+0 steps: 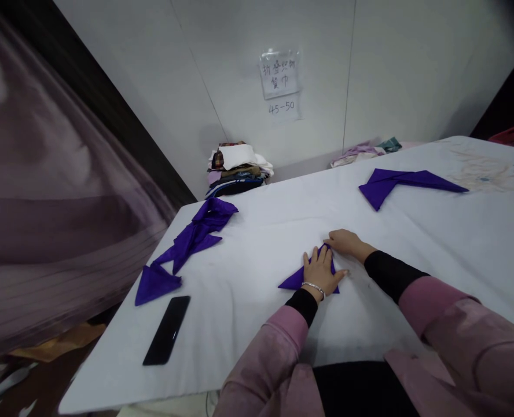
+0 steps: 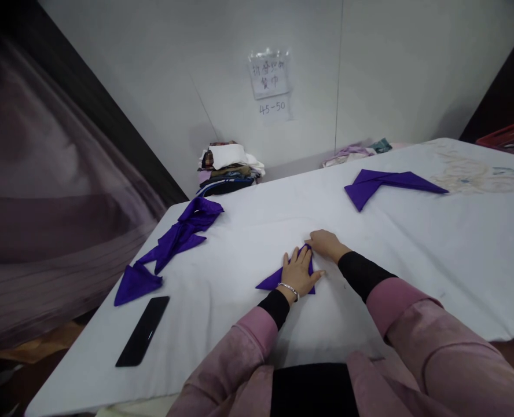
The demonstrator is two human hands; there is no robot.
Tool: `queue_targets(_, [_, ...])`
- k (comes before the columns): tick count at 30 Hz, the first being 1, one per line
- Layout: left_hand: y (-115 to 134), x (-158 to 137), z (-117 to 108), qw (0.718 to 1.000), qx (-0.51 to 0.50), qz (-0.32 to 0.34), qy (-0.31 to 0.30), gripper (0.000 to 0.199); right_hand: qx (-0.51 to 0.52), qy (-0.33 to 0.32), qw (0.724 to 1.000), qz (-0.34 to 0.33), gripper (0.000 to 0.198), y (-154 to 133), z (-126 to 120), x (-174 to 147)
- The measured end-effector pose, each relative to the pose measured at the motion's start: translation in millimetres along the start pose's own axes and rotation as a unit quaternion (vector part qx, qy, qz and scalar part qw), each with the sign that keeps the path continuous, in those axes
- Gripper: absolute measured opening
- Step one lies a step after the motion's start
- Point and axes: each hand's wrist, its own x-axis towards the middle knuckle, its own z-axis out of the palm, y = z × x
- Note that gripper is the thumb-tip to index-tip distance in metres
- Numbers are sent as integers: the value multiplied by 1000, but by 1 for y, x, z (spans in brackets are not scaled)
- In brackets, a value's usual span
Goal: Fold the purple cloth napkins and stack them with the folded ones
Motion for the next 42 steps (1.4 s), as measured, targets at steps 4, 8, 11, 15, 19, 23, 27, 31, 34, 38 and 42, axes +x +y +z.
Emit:
queue_targets(4, [0, -1, 0, 1000, 18, 2, 1, 65, 55, 88, 995, -5, 50, 2, 9, -20])
queue_targets(8, [2, -2, -3, 1000, 22, 0, -3, 66, 166, 146, 963, -153, 52, 2, 29, -40])
queue_targets(11, [4, -2, -6, 1000, 15, -2, -5, 73, 155, 80, 959, -225, 64, 5, 38, -46])
queue_targets(15, [4, -3, -5, 1000, 9, 0, 3, 76, 132, 52, 964, -224, 68, 7, 38, -46])
queue_targets(19, [-5, -17, -2, 1000, 9, -2, 17, 72, 105, 53, 968, -220, 68, 8, 40, -43])
queue_targets(23, [-21, -43, -3, 999, 33, -33, 17, 69, 81, 74, 966, -232, 69, 9, 46, -41])
queue_targets(27, [-32, -68, -7, 996, 53, -72, 17, 73, 75, 91, 965, -236, 68, 10, 49, -40])
queue_targets(31, [-40, -91, -9, 993, 69, -95, 9, 70, 77, 100, 963, -238, 68, 9, 48, -42])
queue_targets(34, [-45, -106, -9, 992, 72, -103, 13, 71, 80, 101, 962, -239, 68, 9, 47, -42])
queue_targets(38, [-49, -122, -10, 990, 72, -117, 16, 73, 81, 100, 962, -242, 69, 11, 48, -41])
queue_targets(42, [-49, -132, -12, 986, 89, -137, 17, 70, 80, 101, 962, -241, 69, 11, 51, -40])
